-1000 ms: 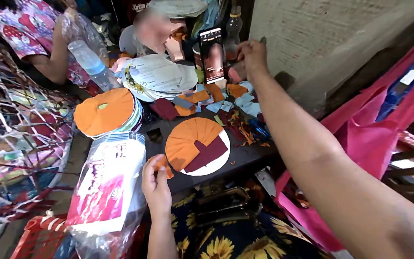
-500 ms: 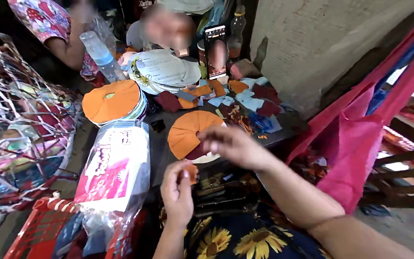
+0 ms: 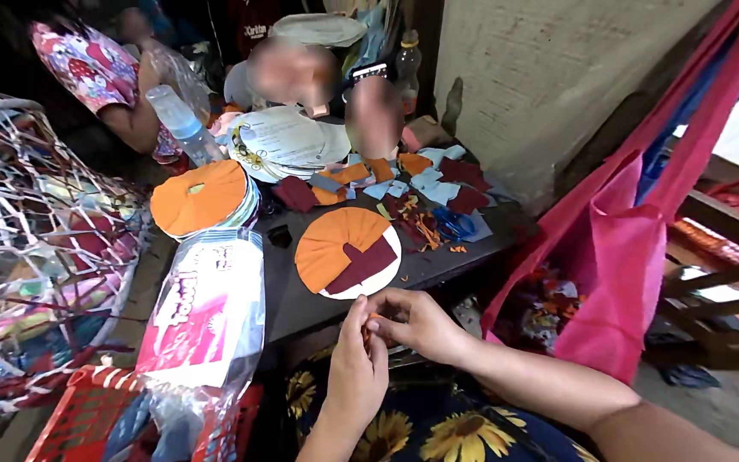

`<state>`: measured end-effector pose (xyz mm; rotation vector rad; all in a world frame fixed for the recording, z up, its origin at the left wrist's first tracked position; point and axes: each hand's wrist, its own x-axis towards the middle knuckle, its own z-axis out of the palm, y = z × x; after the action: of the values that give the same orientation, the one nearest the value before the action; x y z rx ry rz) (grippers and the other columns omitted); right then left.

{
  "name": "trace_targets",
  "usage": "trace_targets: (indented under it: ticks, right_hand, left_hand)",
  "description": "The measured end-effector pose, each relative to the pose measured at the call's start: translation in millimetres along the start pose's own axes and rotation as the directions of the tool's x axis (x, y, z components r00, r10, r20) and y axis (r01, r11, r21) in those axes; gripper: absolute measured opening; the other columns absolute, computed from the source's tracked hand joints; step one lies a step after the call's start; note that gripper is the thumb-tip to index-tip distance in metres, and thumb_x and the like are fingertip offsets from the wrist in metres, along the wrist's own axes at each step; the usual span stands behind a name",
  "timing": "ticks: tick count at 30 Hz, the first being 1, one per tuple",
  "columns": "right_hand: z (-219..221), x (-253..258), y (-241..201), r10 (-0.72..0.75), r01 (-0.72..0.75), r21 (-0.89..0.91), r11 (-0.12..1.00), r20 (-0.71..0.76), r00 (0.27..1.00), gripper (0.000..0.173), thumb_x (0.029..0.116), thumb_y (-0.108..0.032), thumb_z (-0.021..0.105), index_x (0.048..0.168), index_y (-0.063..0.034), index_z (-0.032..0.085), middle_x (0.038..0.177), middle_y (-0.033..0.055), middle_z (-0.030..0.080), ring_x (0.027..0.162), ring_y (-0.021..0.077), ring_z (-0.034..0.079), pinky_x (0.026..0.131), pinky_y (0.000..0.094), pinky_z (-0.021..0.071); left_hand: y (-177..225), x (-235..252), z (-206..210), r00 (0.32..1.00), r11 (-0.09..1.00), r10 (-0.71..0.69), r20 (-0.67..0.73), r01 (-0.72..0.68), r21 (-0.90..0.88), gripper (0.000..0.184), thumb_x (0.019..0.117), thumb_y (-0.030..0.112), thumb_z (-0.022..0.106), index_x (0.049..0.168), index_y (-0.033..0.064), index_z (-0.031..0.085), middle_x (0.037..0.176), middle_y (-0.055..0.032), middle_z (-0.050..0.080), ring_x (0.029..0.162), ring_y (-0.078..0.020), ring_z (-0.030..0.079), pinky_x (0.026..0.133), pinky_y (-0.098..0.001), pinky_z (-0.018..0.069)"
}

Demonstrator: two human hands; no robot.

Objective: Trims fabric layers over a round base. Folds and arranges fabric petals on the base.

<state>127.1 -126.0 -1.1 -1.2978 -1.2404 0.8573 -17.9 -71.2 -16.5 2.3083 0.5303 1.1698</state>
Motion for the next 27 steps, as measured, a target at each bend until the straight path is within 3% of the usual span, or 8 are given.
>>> trace_targets:
  ticks: [3,5,11,14,16,19,23,27]
  right_hand:
    - [-5,1,2,0.040,-0.040,-0.002,0.999,0.027,0.999,0.019,0.0959,-0.015,0.068,0.105,0.0013,0.063,0.092,0.0025,0.066,0.080,-0.0005,0.063,0.075,0.0162,0.0537]
    - [-6,1,2,0.052,-0.052,0.003,0.999,0.028,0.998,0.017,0.0958,-0.014,0.068,0.103,0.0010,0.063,0.090,0.0016,0.065,0.078,-0.0011,0.063,0.074,0.0160,0.0535]
    - [-7,1,11,0.005,-0.006,-0.042,0.999,-0.021,1.000,0.013,0.0983,-0.013,0.063,0.096,-0.0001,0.064,0.087,-0.0015,0.063,0.078,-0.0040,0.059,0.073,0.0136,0.0497]
    - [-7,-1,17,-0.014,0.007,-0.106,0.994,-0.062,0.998,0.012,0.0992,-0.013,0.062,0.096,-0.0017,0.065,0.087,-0.0024,0.066,0.078,-0.0044,0.061,0.074,0.0146,0.0522]
    - [-8,-1,19,-0.009,-0.001,-0.123,0.992,-0.080,0.997,0.008,0.0975,-0.011,0.064,0.095,-0.0038,0.065,0.084,-0.0036,0.066,0.073,-0.0035,0.062,0.069,0.0152,0.0542]
    - [-11,3,21,-0.013,0.005,-0.100,0.995,-0.075,0.997,0.004,0.0934,-0.007,0.067,0.096,-0.0065,0.063,0.082,-0.0058,0.066,0.069,-0.0027,0.063,0.064,0.0157,0.0559]
    - [-13,14,12,-0.001,-0.008,-0.129,0.992,-0.070,0.998,0.012,0.0926,-0.003,0.067,0.103,-0.0065,0.063,0.086,-0.0053,0.066,0.069,-0.0022,0.064,0.064,0.0163,0.0576]
    - [-15,36,3,-0.059,0.042,-0.249,0.968,-0.063,0.996,0.014,0.0961,-0.006,0.066,0.110,-0.0038,0.067,0.092,-0.0006,0.068,0.075,-0.0015,0.065,0.067,0.0160,0.0567]
  left_hand:
    - [-2,-2,9,0.998,0.997,0.041,-0.053,-0.037,0.075,0.045,0.0930,-0.003,0.054,0.137,-0.0102,0.046,0.097,-0.0167,0.062,0.086,-0.0074,0.062,0.083,-0.0134,0.0495]
    - [-2,-2,11,0.997,0.998,0.014,-0.074,-0.010,0.055,0.045,0.0918,-0.002,0.056,0.135,-0.0134,0.046,0.097,-0.0172,0.062,0.085,-0.0058,0.061,0.082,-0.0125,0.0491]
    - [-7,-6,5,0.978,0.955,-0.210,0.002,0.206,-0.214,0.048,0.0952,0.002,0.056,0.137,-0.0173,0.042,0.099,-0.0117,0.063,0.085,-0.0014,0.061,0.077,-0.0148,0.0517]
    - [-12,-14,1,0.943,0.892,-0.324,0.073,0.331,-0.308,0.042,0.0973,0.004,0.054,0.134,-0.0161,0.047,0.103,-0.0139,0.067,0.091,-0.0047,0.066,0.081,-0.0194,0.0552]
    - [-15,-19,-3,0.911,0.842,-0.396,0.118,0.411,-0.349,0.038,0.0980,0.005,0.054,0.131,-0.0134,0.052,0.105,-0.0143,0.068,0.094,-0.0054,0.067,0.082,-0.0204,0.0556]
    - [-19,-23,-9,0.875,0.797,-0.469,0.120,0.478,-0.370,0.029,0.0982,0.006,0.056,0.123,-0.0092,0.060,0.104,-0.0108,0.069,0.090,-0.0020,0.066,0.080,-0.0179,0.0544]
    - [-24,-18,-22,0.876,0.828,-0.481,0.031,0.466,-0.313,0.022,0.0981,0.005,0.058,0.116,-0.0055,0.065,0.098,-0.0072,0.070,0.080,-0.0011,0.067,0.074,-0.0184,0.0571]
    - [-27,-2,-35,0.894,0.892,-0.446,-0.042,0.440,-0.099,0.017,0.0962,0.008,0.064,0.111,-0.0003,0.069,0.093,-0.0055,0.071,0.075,-0.0016,0.066,0.068,-0.0174,0.0554]
